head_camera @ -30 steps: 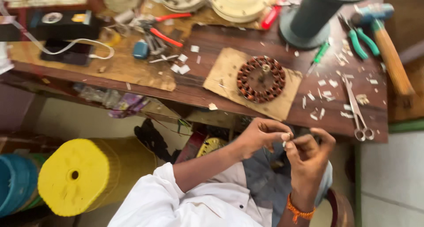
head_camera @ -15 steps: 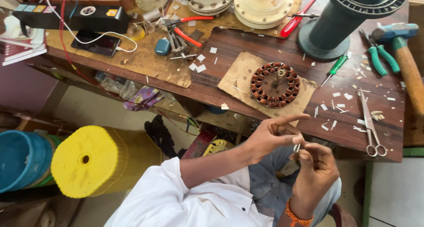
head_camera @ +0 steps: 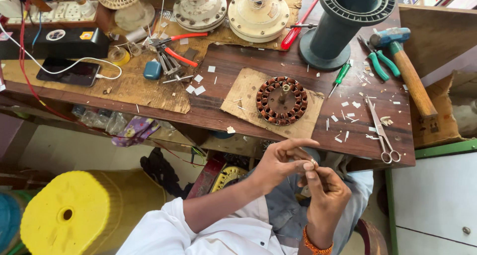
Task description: The person inserts small white insulating pieces into the slots of a copper-wound stator, then cuts a white wire with scissors and threads it through the stator. The person continues inserting insulators and adjusting the wire placement.
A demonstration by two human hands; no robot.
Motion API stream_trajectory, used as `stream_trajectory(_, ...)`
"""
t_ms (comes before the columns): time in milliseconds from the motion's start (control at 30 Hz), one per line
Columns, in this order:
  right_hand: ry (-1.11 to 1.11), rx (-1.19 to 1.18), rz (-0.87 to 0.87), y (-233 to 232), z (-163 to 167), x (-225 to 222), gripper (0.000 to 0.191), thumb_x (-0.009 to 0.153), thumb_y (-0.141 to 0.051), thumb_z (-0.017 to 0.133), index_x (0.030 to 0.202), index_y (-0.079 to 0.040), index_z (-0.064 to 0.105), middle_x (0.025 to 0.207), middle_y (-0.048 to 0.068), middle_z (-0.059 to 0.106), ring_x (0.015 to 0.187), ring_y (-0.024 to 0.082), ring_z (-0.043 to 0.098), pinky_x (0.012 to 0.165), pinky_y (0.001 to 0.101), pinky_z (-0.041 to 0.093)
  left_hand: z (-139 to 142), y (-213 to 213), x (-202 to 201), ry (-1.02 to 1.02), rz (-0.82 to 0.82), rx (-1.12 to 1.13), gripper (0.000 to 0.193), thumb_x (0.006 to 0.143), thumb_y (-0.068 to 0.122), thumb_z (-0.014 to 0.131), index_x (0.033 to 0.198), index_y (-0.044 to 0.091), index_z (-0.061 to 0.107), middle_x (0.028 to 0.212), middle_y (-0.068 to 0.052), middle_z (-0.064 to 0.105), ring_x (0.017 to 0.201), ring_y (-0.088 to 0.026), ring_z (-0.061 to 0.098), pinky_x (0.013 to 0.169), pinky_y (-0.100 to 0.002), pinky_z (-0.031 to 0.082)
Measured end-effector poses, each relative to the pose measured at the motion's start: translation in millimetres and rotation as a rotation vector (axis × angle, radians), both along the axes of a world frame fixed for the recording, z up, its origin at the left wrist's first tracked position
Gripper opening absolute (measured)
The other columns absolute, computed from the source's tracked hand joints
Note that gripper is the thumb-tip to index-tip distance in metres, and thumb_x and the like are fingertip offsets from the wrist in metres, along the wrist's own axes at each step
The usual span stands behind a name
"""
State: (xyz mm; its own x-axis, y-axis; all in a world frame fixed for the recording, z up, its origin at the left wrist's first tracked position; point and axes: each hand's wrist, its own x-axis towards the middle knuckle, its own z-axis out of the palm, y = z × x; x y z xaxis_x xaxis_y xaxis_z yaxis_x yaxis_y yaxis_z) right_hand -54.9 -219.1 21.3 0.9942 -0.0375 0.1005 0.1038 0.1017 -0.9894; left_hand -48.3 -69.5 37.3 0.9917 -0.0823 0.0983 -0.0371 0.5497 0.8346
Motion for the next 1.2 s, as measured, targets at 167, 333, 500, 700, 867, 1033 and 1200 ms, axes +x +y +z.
stream_trajectory(167,0.064,-0.038,0.044,0.9,3.4,-4.1,0.020,0.091,-0.005,0.073,0.108,0.005,0.074,0.084,0.007,0.074,0.068,0.009,0.065,0.062,0.0212,0.052,-5.1,8.6,-7.1,0.080,-0.137,-0.190,0.073,0.098,0.011,0.073,0.163,0.007,0.041,0.101,-0.006,0.075,0.086,-0.008,0.066,0.076,-0.025,0.056)
stream_trajectory(333,0.073,-0.068,0.092,7.5,2.3,-8.1,0.017,0.092,-0.005,0.074,0.106,0.006,0.075,0.083,0.007,0.074,0.067,0.010,0.065,0.060,0.0211,0.051,-12.7,9.0,-17.3,0.129,-0.047,-0.298,0.085,0.094,0.010,0.073,0.166,0.010,0.027,0.096,-0.008,0.074,0.083,-0.011,0.069,0.067,-0.029,0.056)
stream_trajectory(500,0.081,-0.029,0.142,13.8,-5.3,-7.3,0.020,0.092,-0.004,0.075,0.108,0.008,0.074,0.086,0.009,0.074,0.069,0.011,0.066,0.062,0.0217,0.050,-22.9,8.7,-16.7,0.256,-0.044,-0.483,0.087,0.095,0.012,0.074,0.166,0.012,0.023,0.096,-0.009,0.075,0.078,-0.012,0.069,0.059,-0.028,0.054)
stream_trajectory(700,0.093,-0.026,0.159,18.3,-5.3,-6.5,0.026,0.090,-0.004,0.073,0.114,0.007,0.072,0.093,0.009,0.075,0.074,0.012,0.069,0.069,0.0239,0.057,-38.2,7.2,-9.3,0.189,0.080,-0.339,0.060,0.095,0.012,0.073,0.149,0.008,0.048,0.095,-0.008,0.076,0.079,-0.011,0.069,0.054,-0.025,0.052)
stream_trajectory(867,0.045,-0.048,0.116,19.2,-10.0,-3.7,0.023,0.092,-0.004,0.072,0.112,0.007,0.073,0.088,0.009,0.074,0.071,0.013,0.070,0.066,0.0231,0.058,-47.6,8.5,-4.3,0.073,0.107,-0.187,0.028,0.099,0.007,0.072,0.125,-0.001,0.070,0.103,-0.011,0.077,0.094,-0.012,0.072,0.080,-0.026,0.060)
stream_trajectory(1033,0.036,-0.083,0.023,25.6,-8.3,-3.4,0.021,0.093,-0.005,0.074,0.111,0.004,0.076,0.079,0.006,0.072,0.065,0.011,0.067,0.051,0.0194,0.044,-44.1,8.3,-7.1,0.063,0.091,-0.160,0.029,0.099,0.006,0.070,0.127,-0.001,0.069,0.104,-0.010,0.077,0.094,-0.011,0.071,0.078,-0.025,0.058)
stream_trajectory(1200,0.070,-0.172,0.051,26.3,10.9,-4.3,0.023,0.090,-0.012,0.075,0.110,0.000,0.076,0.079,0.005,0.072,0.064,0.010,0.066,0.046,0.0190,0.038,-31.5,10.1,-7.0,-0.008,0.129,-0.105,0.034,0.101,0.003,0.071,0.134,-0.003,0.065,0.098,-0.004,0.070,0.091,-0.009,0.067,0.074,-0.024,0.054)
